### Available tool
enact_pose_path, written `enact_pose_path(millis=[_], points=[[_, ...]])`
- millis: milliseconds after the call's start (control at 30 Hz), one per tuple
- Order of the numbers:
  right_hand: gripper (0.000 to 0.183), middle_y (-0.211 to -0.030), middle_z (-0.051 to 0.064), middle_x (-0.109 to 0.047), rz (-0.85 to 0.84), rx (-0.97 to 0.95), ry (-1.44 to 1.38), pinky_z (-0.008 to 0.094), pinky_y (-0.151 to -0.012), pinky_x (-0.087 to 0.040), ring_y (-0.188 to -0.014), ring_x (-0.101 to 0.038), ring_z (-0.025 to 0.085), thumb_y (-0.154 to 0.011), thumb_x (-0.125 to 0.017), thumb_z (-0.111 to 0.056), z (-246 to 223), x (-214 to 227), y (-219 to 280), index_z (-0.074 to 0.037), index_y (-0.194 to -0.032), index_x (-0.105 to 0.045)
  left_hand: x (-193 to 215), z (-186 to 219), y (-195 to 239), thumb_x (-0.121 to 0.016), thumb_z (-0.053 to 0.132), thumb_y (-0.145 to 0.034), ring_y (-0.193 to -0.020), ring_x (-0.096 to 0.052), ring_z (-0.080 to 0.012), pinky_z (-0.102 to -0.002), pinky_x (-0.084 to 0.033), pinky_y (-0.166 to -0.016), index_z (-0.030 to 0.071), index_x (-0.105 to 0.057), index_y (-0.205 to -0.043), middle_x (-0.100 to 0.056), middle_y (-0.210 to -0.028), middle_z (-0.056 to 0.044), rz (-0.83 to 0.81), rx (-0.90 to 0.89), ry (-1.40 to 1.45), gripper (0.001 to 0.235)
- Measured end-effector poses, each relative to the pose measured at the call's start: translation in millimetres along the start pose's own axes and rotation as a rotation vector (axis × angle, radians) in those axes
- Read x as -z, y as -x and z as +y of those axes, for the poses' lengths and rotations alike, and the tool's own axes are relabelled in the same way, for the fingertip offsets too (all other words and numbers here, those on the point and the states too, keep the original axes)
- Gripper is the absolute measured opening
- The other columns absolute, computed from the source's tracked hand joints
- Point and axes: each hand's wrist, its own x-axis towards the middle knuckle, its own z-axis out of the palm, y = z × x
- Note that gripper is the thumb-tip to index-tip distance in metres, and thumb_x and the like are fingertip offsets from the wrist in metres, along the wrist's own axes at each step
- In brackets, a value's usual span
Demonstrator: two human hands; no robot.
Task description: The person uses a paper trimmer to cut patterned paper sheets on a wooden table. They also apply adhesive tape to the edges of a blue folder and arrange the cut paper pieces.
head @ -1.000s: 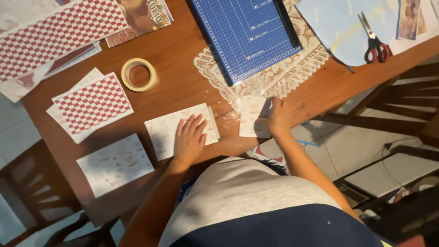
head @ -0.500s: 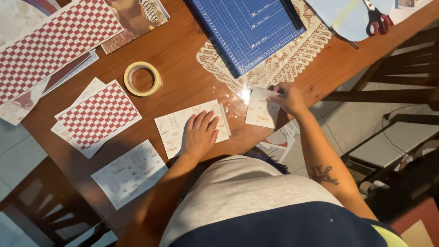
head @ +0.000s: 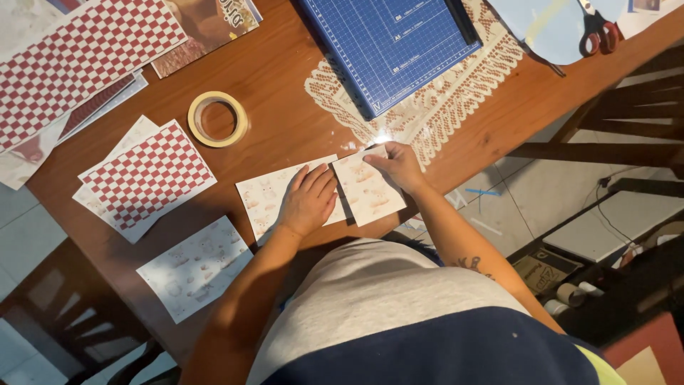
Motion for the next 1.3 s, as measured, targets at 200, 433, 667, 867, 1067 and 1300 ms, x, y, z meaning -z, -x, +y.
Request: enact_pose_path(millis=[200,433,667,867,1067,1300], points=[[0.018,-0.070,0.004,-0.072,0.043,0.045,-0.015,0.018,-0.056,-0.054,-0.061,-0.065,0.005,-0.082,-0.089,-0.009,-9.3,2.5,2.0,-0.005,-0.092,-0.075,8.4,0.9,-5.8,-0.065,0.025,-0.091,-0.133,-0.058,-0.0275,-0.049,-0.040,-0.116,0.015,-0.067,-0.126,-0.064,-0.133,-0.008,0.021,-0.004,-0.042,0.037],[0.017,-0.072,0.004,-0.073,0.037,0.064,0.013,0.018,-0.058,-0.055,-0.063,-0.066,0.004,-0.082,-0.088,-0.009,-7.2,4.8,0.2,-0.005,-0.092,-0.075,11.2,3.2,-7.8,-0.062,0.023,-0.091,-0.133,-0.058,-0.0257,-0.047,-0.039,-0.118,0.017,-0.065,-0.131,-0.064,-0.134,-0.006,0.004,0.017,-0.045,0.040],[0.016,-0.070,0.004,-0.072,0.024,0.081,0.043,0.017,-0.054,-0.053,-0.062,-0.065,0.004,-0.084,-0.087,-0.010,9.3,12.8,-10.8,-0.005,-0.092,-0.074,10.1,2.0,-7.5,-0.060,0.021,-0.091,-0.137,-0.055,-0.0272,-0.048,-0.038,-0.118,0.019,-0.064,-0.133,-0.062,-0.139,-0.008,-0.005,0.027,-0.045,0.042],[0.016,-0.068,0.004,-0.071,0.015,0.076,0.043,0.016,-0.052,-0.051,-0.059,-0.065,0.003,-0.084,-0.087,-0.010,16.5,13.7,-12.7,-0.005,-0.091,-0.074,7.9,1.6,-5.9,-0.060,0.021,-0.092,-0.136,-0.056,-0.0253,-0.046,-0.037,-0.119,0.018,-0.065,-0.132,-0.062,-0.139,-0.006,-0.011,0.050,-0.042,0.041],[0.016,-0.068,0.003,-0.070,0.016,0.098,0.070,0.015,-0.052,-0.048,-0.058,-0.062,0.003,-0.086,-0.086,-0.011,2.5,6.1,-6.5,-0.004,-0.093,-0.074,4.9,1.5,-3.4,-0.059,0.022,-0.092,-0.138,-0.054,-0.0233,-0.045,-0.036,-0.121,0.017,-0.064,-0.133,-0.062,-0.142,-0.005,-0.012,0.061,-0.062,0.042],[0.016,-0.067,0.005,-0.070,0.019,0.122,0.103,0.015,-0.052,-0.047,-0.058,-0.061,0.003,-0.087,-0.085,-0.012,10.0,8.6,-9.7,-0.004,-0.095,-0.074,6.2,1.2,-4.6,-0.059,0.021,-0.092,-0.138,-0.055,-0.0244,-0.045,-0.036,-0.121,0.016,-0.064,-0.133,-0.061,-0.142,-0.007,-0.015,0.052,-0.058,0.042]])
